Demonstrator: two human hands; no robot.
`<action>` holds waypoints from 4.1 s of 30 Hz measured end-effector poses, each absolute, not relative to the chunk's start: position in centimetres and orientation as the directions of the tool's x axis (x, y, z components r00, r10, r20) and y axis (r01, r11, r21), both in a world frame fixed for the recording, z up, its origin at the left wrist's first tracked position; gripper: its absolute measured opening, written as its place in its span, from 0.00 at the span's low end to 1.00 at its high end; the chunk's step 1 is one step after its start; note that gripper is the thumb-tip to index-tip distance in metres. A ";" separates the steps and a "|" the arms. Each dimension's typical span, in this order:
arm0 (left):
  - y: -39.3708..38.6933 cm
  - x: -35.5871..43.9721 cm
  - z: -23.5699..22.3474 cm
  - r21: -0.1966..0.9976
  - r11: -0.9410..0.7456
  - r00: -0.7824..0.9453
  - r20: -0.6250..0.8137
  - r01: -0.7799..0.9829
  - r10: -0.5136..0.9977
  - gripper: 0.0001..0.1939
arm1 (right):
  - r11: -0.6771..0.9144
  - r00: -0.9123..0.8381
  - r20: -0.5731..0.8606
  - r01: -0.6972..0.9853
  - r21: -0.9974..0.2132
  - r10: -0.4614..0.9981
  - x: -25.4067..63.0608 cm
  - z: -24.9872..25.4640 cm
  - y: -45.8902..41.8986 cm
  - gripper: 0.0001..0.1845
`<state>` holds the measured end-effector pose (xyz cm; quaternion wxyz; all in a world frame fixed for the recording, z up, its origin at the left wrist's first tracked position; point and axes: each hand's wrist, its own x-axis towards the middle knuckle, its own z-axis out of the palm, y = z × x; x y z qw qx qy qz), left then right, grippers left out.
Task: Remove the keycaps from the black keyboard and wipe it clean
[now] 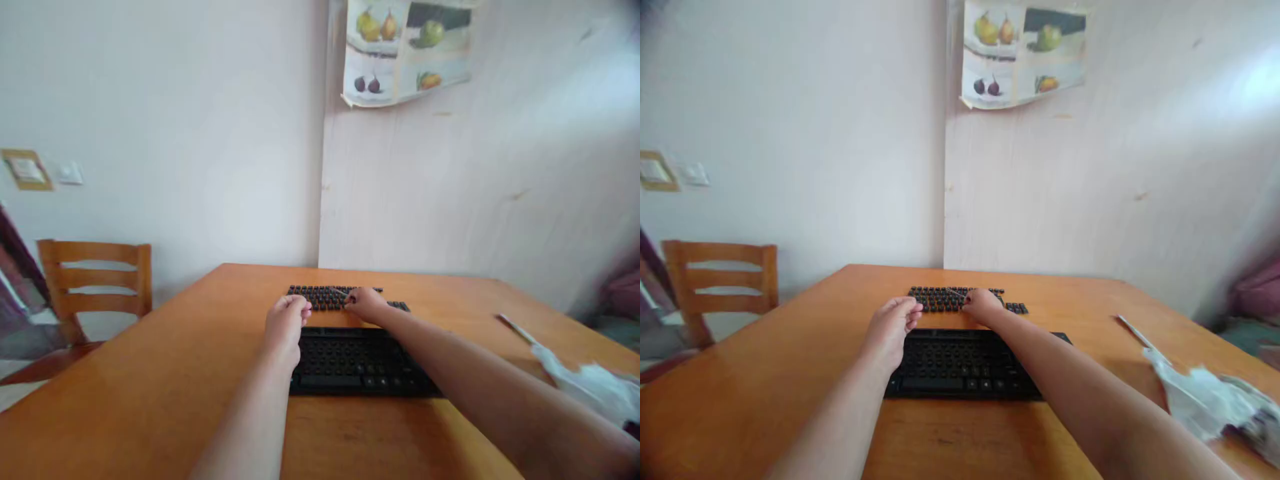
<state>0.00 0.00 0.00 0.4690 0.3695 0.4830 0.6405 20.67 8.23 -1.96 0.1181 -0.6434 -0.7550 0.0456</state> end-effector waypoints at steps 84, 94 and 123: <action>-3.4 2.5 0.4 0.980 -0.100 0.321 0.042 0.169 0.946 0.04 | 0.135 -0.006 0.141 0.326 -0.936 0.990 20.5 -2.1 -6.8 0.16; -3.7 2.6 0.6 0.983 -0.113 0.369 0.052 0.146 0.928 0.05 | 0.319 0.012 0.331 0.239 -0.917 0.943 20.6 -2.3 -6.6 0.19; -3.1 2.5 0.0 0.993 -0.102 0.464 0.063 0.058 0.884 0.12 | 0.597 -0.363 0.491 0.630 -0.497 0.792 21.4 -0.5 -6.6 0.08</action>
